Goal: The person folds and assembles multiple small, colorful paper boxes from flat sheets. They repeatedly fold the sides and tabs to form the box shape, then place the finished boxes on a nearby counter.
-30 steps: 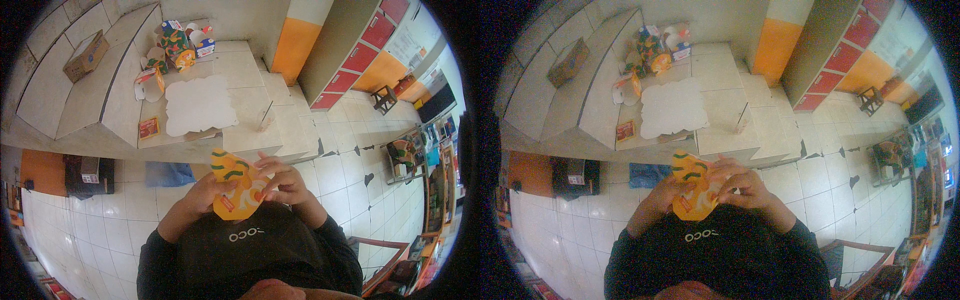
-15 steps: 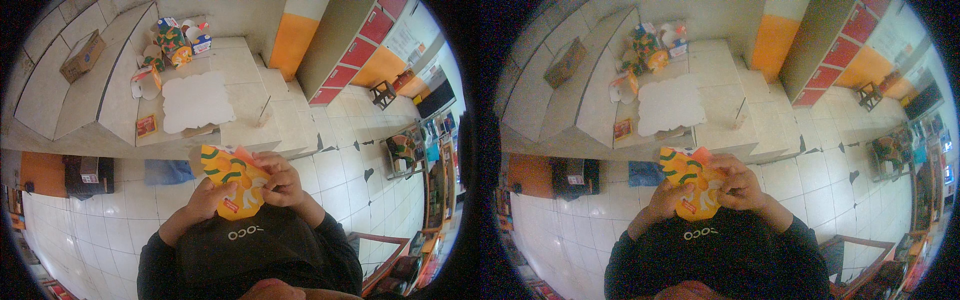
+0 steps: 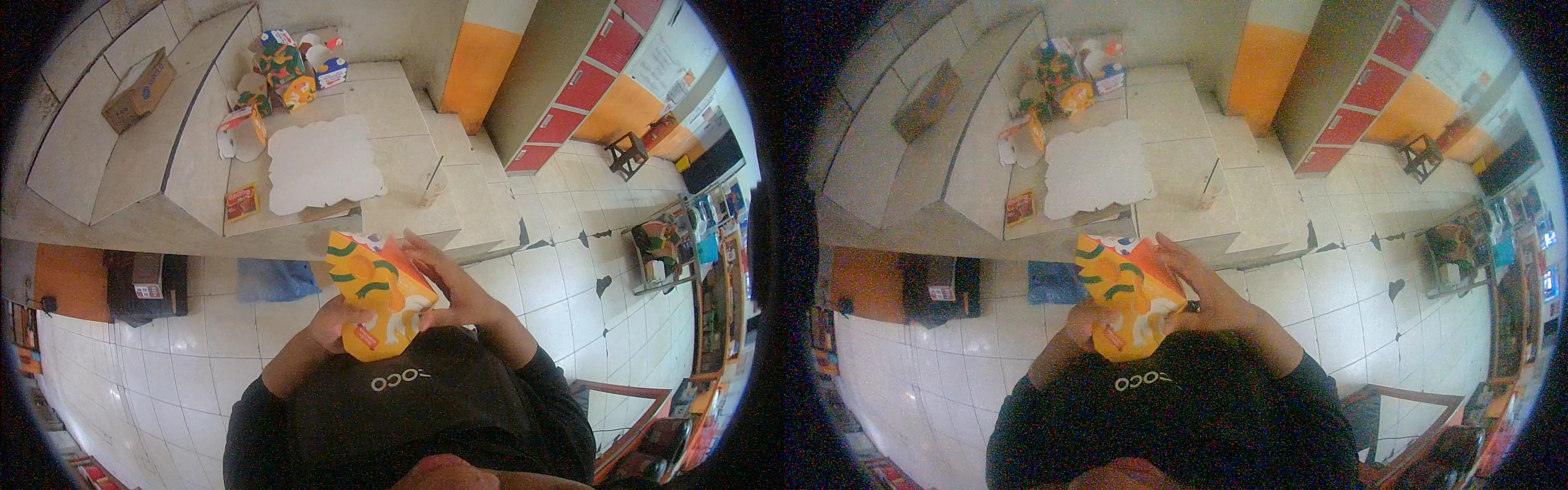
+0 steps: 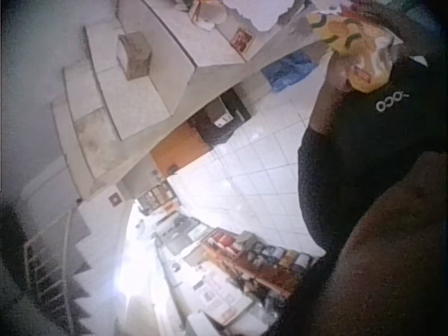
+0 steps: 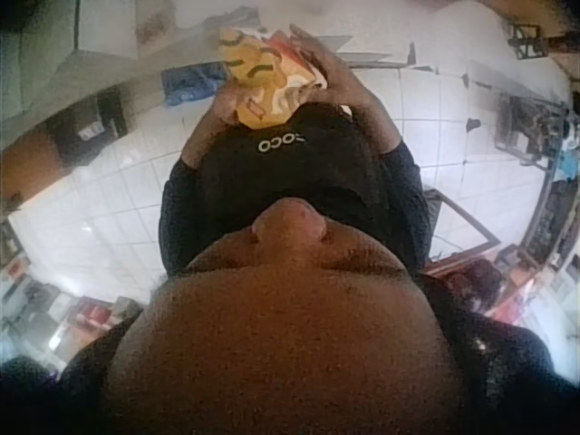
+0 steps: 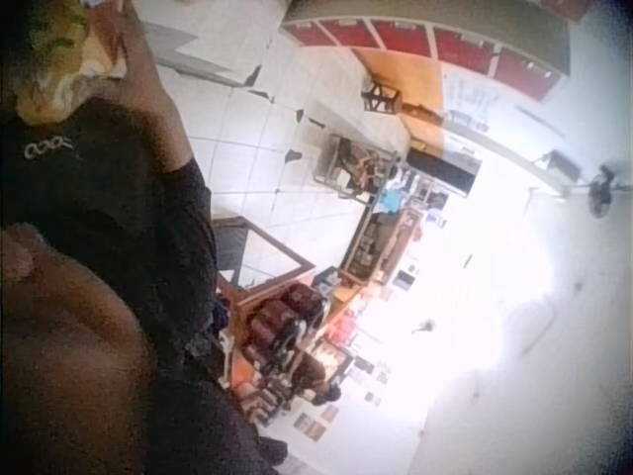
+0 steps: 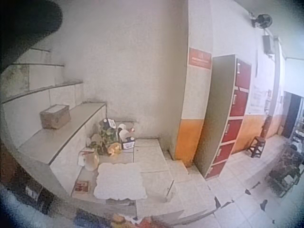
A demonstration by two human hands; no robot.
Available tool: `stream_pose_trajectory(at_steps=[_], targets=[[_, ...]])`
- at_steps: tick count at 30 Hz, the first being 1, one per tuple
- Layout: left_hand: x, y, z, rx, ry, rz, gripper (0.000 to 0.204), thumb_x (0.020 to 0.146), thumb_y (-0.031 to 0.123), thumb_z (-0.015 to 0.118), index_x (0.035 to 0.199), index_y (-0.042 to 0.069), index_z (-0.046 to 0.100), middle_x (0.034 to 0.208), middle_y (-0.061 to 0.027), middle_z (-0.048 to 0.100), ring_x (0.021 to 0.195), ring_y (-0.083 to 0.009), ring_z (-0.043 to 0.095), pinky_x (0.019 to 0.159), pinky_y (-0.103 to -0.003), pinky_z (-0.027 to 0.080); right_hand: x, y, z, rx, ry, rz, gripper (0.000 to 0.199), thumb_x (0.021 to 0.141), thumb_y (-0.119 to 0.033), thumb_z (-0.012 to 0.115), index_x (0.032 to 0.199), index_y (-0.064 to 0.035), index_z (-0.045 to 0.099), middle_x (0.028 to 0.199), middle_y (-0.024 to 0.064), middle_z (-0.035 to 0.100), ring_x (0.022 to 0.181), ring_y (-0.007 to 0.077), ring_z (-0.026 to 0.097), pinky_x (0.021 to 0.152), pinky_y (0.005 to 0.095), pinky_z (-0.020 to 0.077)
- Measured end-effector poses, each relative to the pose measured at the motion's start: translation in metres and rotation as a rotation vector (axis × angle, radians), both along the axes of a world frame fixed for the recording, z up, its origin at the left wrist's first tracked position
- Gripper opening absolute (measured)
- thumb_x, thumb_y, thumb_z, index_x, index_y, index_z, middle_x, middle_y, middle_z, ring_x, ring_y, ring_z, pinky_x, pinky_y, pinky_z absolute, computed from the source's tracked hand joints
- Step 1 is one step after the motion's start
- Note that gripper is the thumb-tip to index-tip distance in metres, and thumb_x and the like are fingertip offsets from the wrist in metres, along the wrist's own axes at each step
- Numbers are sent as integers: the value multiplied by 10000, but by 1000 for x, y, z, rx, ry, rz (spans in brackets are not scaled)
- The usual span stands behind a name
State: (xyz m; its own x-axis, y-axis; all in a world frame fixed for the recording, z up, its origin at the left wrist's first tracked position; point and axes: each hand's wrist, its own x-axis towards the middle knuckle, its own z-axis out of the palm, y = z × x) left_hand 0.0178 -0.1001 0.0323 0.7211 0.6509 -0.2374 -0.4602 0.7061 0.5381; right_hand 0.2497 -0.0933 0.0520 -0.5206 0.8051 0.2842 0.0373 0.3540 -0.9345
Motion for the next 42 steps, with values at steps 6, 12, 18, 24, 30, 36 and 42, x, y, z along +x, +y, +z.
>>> stream_pose_trajectory(at_steps=[6, 12, 18, 24, 30, 36, 42], targets=[[1, -8, -18, 190, 34, -74, 631, 698, 105, 668, 1262, 75, 388, 1196, -119, 513, 1082, -279, 523, 925, -409, 424, -12, -2, -4, -235, -167, 49, 835, 765, -261, 671, 1374, -11, 158, 1452, 173, 132, 1328, 310, 181, 1074, 372, 167], [-2, 8, -18, 609, 483, -256, 427, 771, 151, 548, 1178, 36, 482, 1121, -107, 548, 1018, -196, 539, 856, -316, 432, -13, 3, 4, 181, -325, -70, 855, 764, -268, 666, 1388, -28, 133, 1436, 201, 159, 1332, 322, 166, 1081, 391, 131], [7, 19, 18, 790, 676, -517, 442, 739, 195, 564, 1137, 10, 515, 1042, -101, 593, 949, -176, 559, 858, -287, 414, -25, 13, 10, 243, -378, 21, 673, 765, -222, 665, 1327, -71, 327, 1352, 174, 348, 1249, 294, 349, 1076, 427, 164], [0, 11, 3, 337, 414, -213, 369, 763, 207, 643, 1050, -10, 558, 961, -72, 610, 878, -148, 566, 834, -284, 423, -8, 12, -2, 106, -319, -50, 317, 809, -162, 581, 1123, -121, 577, 1069, 112, 607, 1026, 300, 564, 938, 393, 401], [8, 5, 6, 535, 831, -130, 259, 816, 168, 602, 1009, -4, 582, 904, -39, 613, 847, -118, 547, 794, -273, 421, 12, 18, -4, 413, -351, 90, 327, 807, -122, 540, 1132, -111, 573, 1115, 96, 593, 1032, 255, 573, 836, 346, 487], [6, 10, 9, 518, 767, -160, 259, 822, 163, 599, 1020, -2, 580, 890, -30, 606, 820, -107, 532, 778, -264, 416, 15, 26, 25, 677, -453, 346, 315, 792, -149, 520, 1093, -74, 576, 1230, 79, 523, 1114, 274, 517, 808, 362, 501], [3, 8, 4, 505, 695, -186, 262, 829, 160, 592, 1037, 1, 580, 914, -32, 606, 831, -105, 534, 787, -258, 411, 16, 34, 32, 656, -417, 450, 278, 745, -165, 558, 988, -34, 592, 1243, 157, 493, 1124, 313, 503, 784, 378, 504]])
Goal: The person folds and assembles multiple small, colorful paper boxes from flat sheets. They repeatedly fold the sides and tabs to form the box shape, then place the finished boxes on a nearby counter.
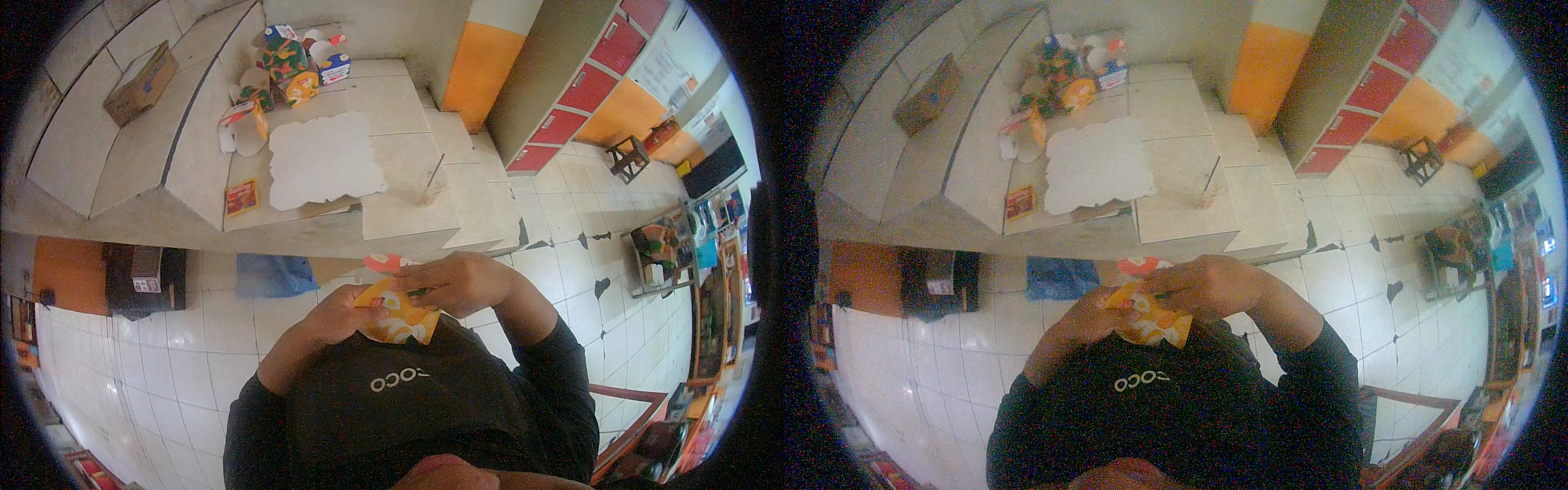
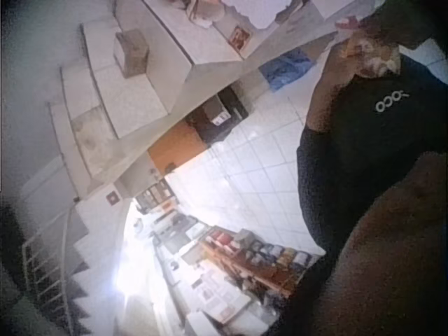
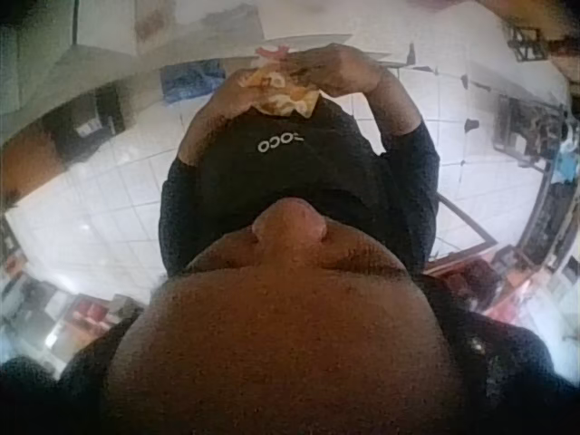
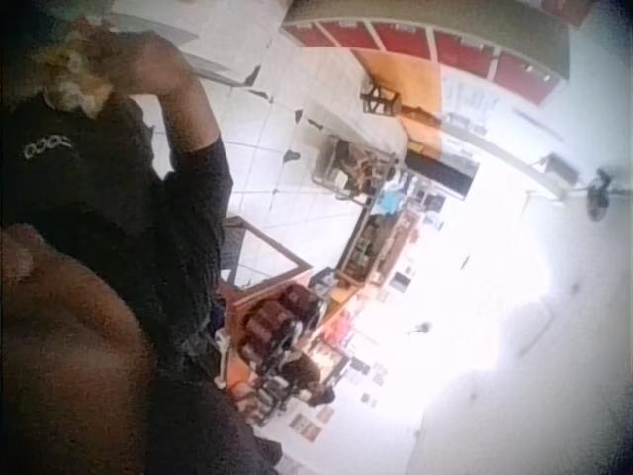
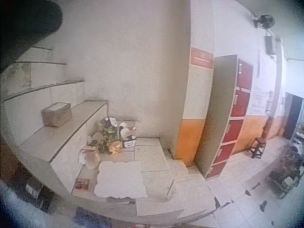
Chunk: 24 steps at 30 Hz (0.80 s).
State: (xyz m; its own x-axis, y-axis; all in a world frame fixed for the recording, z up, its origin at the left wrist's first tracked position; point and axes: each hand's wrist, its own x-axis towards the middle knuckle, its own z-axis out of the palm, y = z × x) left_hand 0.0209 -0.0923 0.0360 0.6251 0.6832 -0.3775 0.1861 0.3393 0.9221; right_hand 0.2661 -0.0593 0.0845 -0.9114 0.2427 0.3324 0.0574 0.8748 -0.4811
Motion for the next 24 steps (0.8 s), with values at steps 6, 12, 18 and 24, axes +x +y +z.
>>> stream_pose_trajectory(at_steps=[6, 12, 18, 24], targets=[[-5, 0, 11, -117, -149, 20, 334, 830, 154, 598, 1126, 10, 537, 990, -58, 602, 918, -136, 555, 834, -280, 430, -6, -6, -23, 14, 112, -72, 258, 760, -157, 575, 990, -43, 600, 1236, 203, 483, 1128, 335, 493, 837, 392, 482], [0, -7, -2, -88, -204, 148, 381, 815, 173, 627, 1136, -6, 525, 1012, -78, 602, 933, -156, 565, 843, -296, 441, -14, -33, -29, -513, 238, -364, 442, 800, -106, 595, 1222, -59, 471, 1203, 155, 530, 1122, 293, 509, 912, 387, 424], [-6, -5, -3, -15, -30, 26, 368, 803, 177, 640, 1102, -15, 544, 998, -95, 612, 908, -155, 576, 835, -285, 445, -17, -31, -2, -586, 85, -590, 487, 797, -104, 612, 1256, -68, 455, 1149, 162, 564, 1077, 284, 544, 898, 348, 422], [12, -8, -3, -154, -315, 238, 380, 821, 130, 608, 1149, -25, 495, 1021, -117, 588, 904, -190, 586, 801, -318, 478, -22, -34, -38, -417, 31, -751, 344, 801, -116, 606, 1137, -52, 566, 1078, 158, 601, 984, 272, 597, 845, 324, 453]])
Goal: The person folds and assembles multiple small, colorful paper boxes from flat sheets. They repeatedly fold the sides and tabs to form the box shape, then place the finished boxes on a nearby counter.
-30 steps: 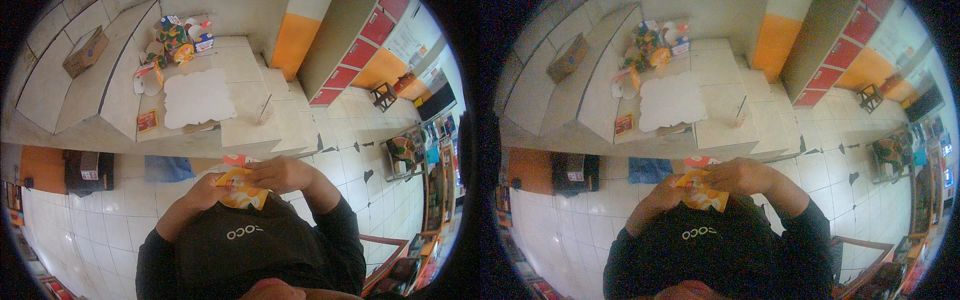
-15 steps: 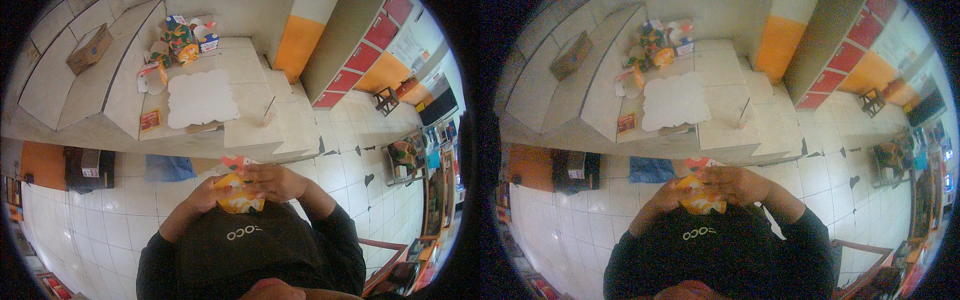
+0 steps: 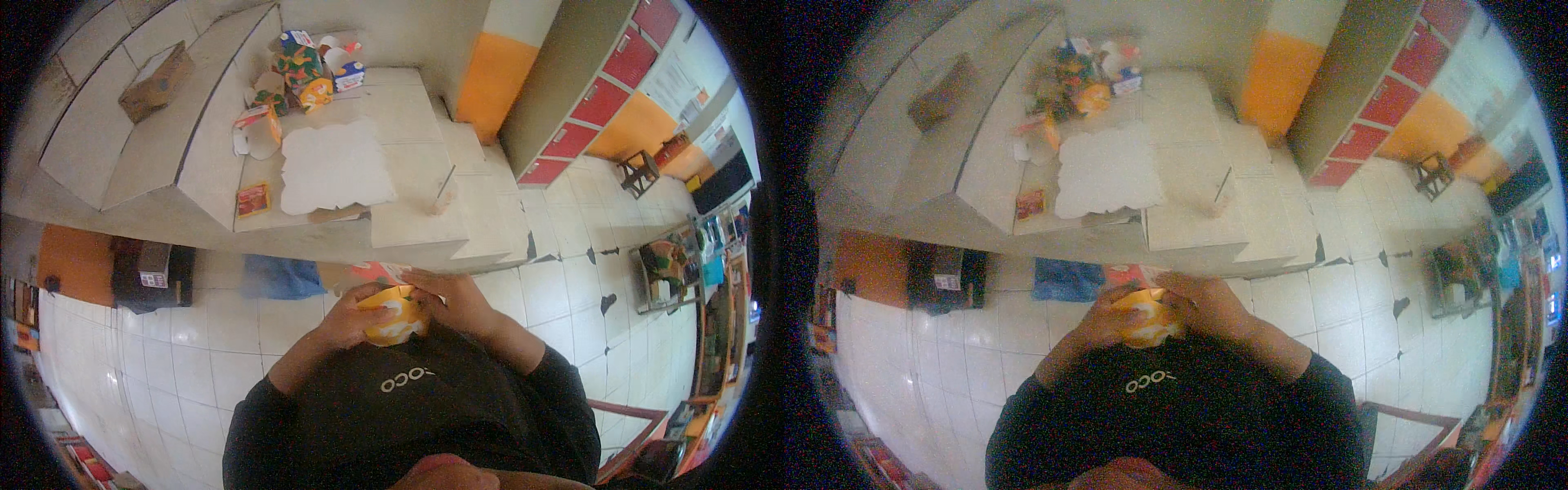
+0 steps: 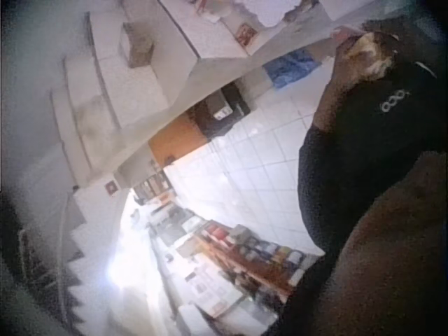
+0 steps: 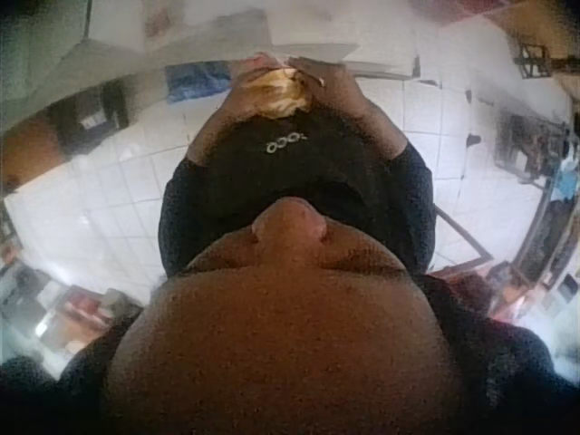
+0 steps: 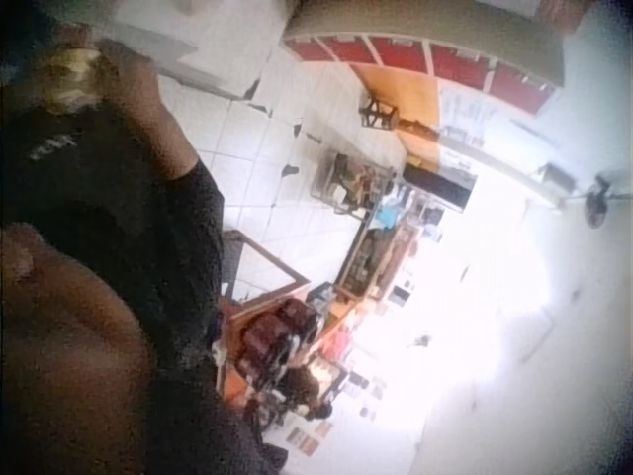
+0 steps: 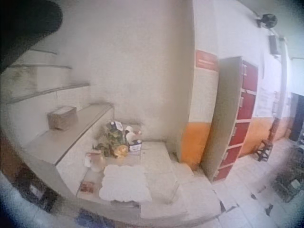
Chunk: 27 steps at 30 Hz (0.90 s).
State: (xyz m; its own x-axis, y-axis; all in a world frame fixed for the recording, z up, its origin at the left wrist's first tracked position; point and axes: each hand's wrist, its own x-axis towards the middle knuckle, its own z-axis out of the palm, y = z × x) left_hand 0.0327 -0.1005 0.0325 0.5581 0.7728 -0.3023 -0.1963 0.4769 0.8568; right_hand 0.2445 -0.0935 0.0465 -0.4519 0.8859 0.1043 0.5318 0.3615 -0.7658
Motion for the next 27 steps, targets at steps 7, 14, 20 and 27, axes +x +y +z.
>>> stream_pose_trajectory(at_steps=[7, 14, 20, 27], targets=[[21, 10, 4, -76, 8, -13, 349, 833, 127, 592, 1135, -22, 500, 1019, -119, 584, 877, -192, 596, 780, -322, 488, 15, 6, -10, -95, 97, -101, 320, 798, -104, 608, 1113, -51, 589, 1001, 152, 634, 901, 233, 633, 793, 299, 476], [43, 11, -18, 295, 381, 11, 296, 807, 214, 615, 1004, -6, 589, 840, -105, 631, 772, -174, 615, 692, -291, 479, 32, 7, -26, 5, 71, -136, 322, 817, -120, 599, 1123, -26, 573, 1010, 146, 637, 921, 195, 622, 814, 294, 467], [27, 43, 3, 1164, 889, 175, 172, 744, 166, 599, 863, 44, 622, 787, -150, 630, 691, -281, 619, 629, -372, 490, 40, 5, -47, 267, 438, -192, 445, 855, -113, 534, 1273, -19, 418, 1317, 185, 410, 1214, 272, 406, 961, 366, 366], [-87, 203, 77, 1509, 1496, 484, 148, 735, 145, 559, 864, 130, 631, 771, -133, 632, 686, -302, 615, 621, -415, 492, 28, 27, -54, 177, 468, -360, 333, 812, -164, 606, 1120, -48, 557, 1211, 162, 527, 1110, 304, 510, 954, 406, 369]])
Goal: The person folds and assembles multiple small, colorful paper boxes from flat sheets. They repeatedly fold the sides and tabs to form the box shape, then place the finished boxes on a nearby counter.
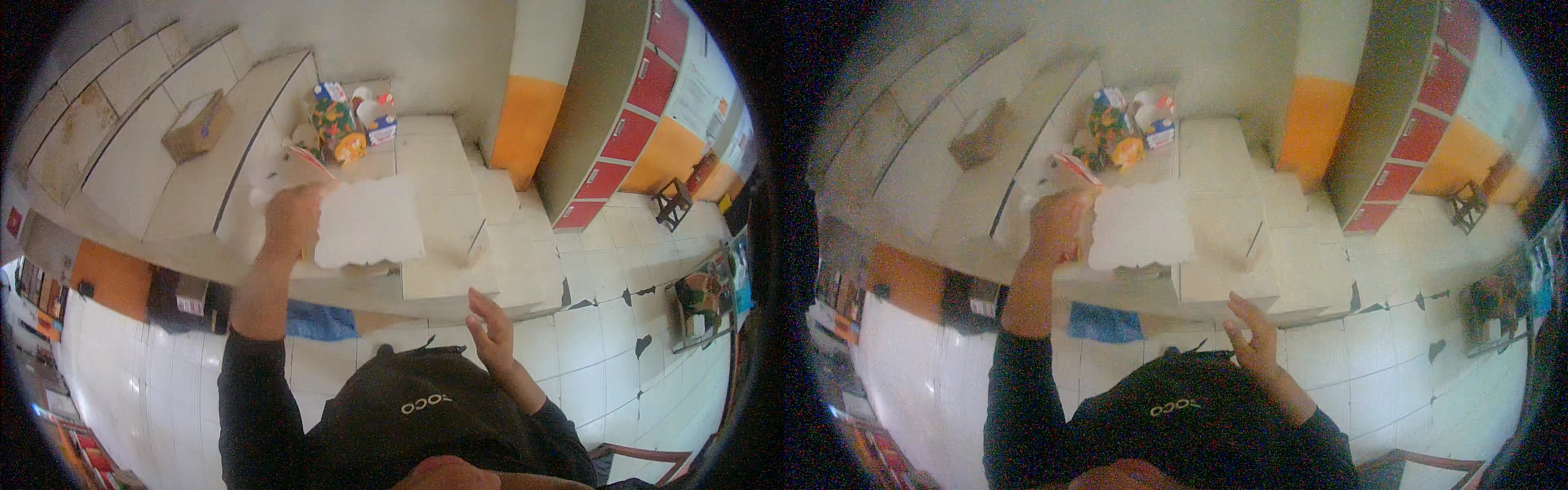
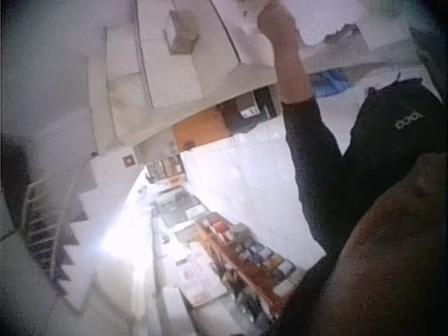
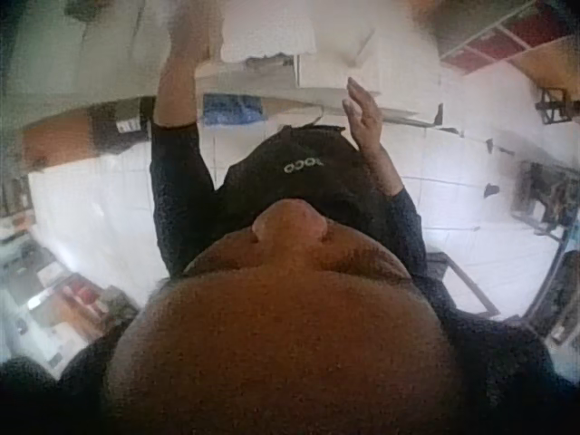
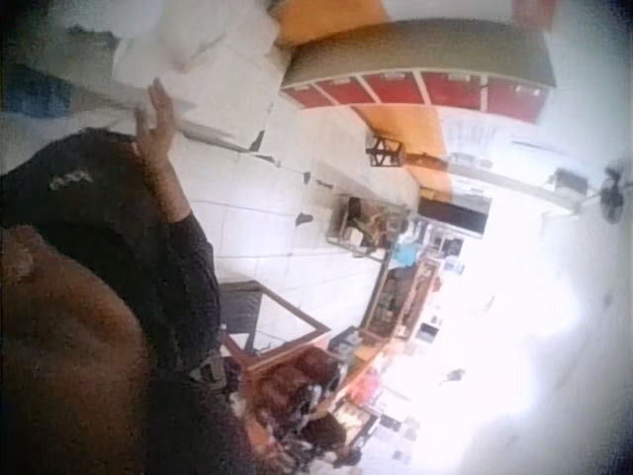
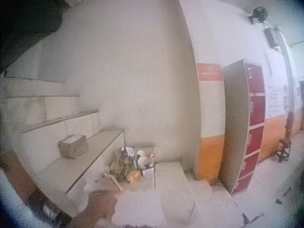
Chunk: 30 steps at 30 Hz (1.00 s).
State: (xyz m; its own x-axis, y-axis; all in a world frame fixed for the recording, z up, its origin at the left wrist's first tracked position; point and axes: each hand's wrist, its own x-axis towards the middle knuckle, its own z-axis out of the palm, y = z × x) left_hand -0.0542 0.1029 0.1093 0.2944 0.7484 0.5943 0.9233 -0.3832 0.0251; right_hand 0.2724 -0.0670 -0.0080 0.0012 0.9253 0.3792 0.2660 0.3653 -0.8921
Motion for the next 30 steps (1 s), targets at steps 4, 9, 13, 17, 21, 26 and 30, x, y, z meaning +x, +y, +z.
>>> stream_pose_trajectory(at_steps=[4, 9, 13, 17, 21, 26, 30], targets=[[-49, 112, 5, -22, 251, 127, 189, 747, 155, 554, 920, 133, 628, 756, -131, 637, 697, -297, 628, 622, -414, 497, -19, 14, 1, 54, -55, -31, 271, 830, -93, 585, 1087, -11, 557, 1191, 174, 534, 1077, 265, 530, 876, 354, 447], [-101, 207, -19, 93, 187, 237, 350, 748, 190, 580, 1083, 90, 557, 988, -163, 594, 944, -311, 569, 775, -430, 451, -48, 33, 9, 92, -160, -94, 244, 809, -91, 613, 1039, -14, 585, 1145, 172, 566, 1037, 269, 559, 861, 338, 448], [6, 165, -20, -10, 55, 134, 657, 681, 203, 666, 1273, 89, 404, 1304, -170, 382, 1238, -319, 328, 1004, -479, 257, -66, 40, 7, 44, -135, -249, 219, 798, -75, 621, 1008, -16, 602, 1145, 172, 566, 1030, 268, 562, 868, 342, 439], [34, 74, -84, -736, 408, -381, 785, 612, 323, 765, 1242, 22, 405, 1356, -213, 305, 1250, -409, 294, 1013, -484, 285, -82, 45, -5, -26, -85, -307, 245, 794, -81, 619, 1037, -49, 611, 1145, 158, 571, 1045, 279, 560, 880, 356, 434], [34, 52, -128, -845, 419, -405, 790, 605, 360, 754, 1217, -6, 415, 1349, -237, 308, 1206, -410, 362, 945, -472, 382, -90, 44, -16, -33, -114, -354, 218, 803, -91, 609, 1016, -42, 620, 1135, 153, 579, 1046, 272, 561, 886, 354, 430], [17, 64, -135, -778, 363, -586, 617, 627, 340, 728, 1085, -15, 514, 1193, -230, 463, 1040, -380, 506, 884, -429, 426, -107, 48, -15, -84, -61, -367, 200, 803, -99, 611, 994, -43, 630, 1127, 141, 585, 1038, 266, 565, 880, 352, 435], [19, 66, -127, -789, 387, -567, 516, 639, 355, 702, 995, 4, 577, 1087, -205, 526, 978, -353, 543, 852, -412, 439, -115, 62, -19, -42, -78, -279, 196, 798, -94, 615, 988, -49, 633, 1126, 137, 586, 1028, 265, 570, 863, 346, 445]])
